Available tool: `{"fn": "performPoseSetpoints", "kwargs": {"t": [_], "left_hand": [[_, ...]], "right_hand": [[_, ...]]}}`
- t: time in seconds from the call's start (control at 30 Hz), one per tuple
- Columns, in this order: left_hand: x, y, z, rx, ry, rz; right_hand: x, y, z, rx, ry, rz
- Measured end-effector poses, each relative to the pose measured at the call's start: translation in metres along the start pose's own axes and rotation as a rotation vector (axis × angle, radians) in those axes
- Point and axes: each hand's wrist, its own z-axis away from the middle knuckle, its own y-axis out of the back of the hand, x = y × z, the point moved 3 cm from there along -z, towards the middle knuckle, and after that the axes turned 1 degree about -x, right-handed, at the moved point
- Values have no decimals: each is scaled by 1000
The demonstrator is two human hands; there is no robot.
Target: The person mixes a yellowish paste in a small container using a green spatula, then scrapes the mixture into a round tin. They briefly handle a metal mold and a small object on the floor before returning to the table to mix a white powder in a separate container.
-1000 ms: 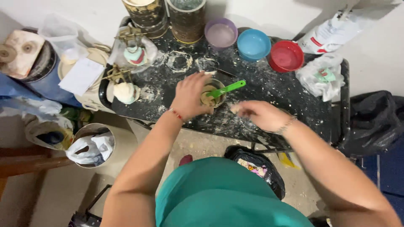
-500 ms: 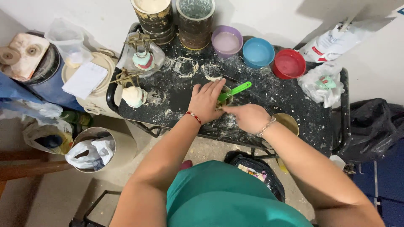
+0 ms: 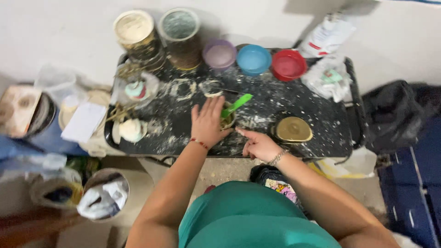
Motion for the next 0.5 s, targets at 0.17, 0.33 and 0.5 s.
{"fn": "performPoseSetpoints", "kwargs": {"t": [0.17, 0.33, 0.5], "left_hand": [[59, 26, -2, 141, -187, 89], [124, -55, -36, 224, -558, 437], [170, -88, -85, -423, -155, 228]], "right_hand": [[-20, 28, 81, 237, 20, -3], [53, 59, 145, 525, 22, -217], [101, 73, 213, 736, 32, -335]]}}
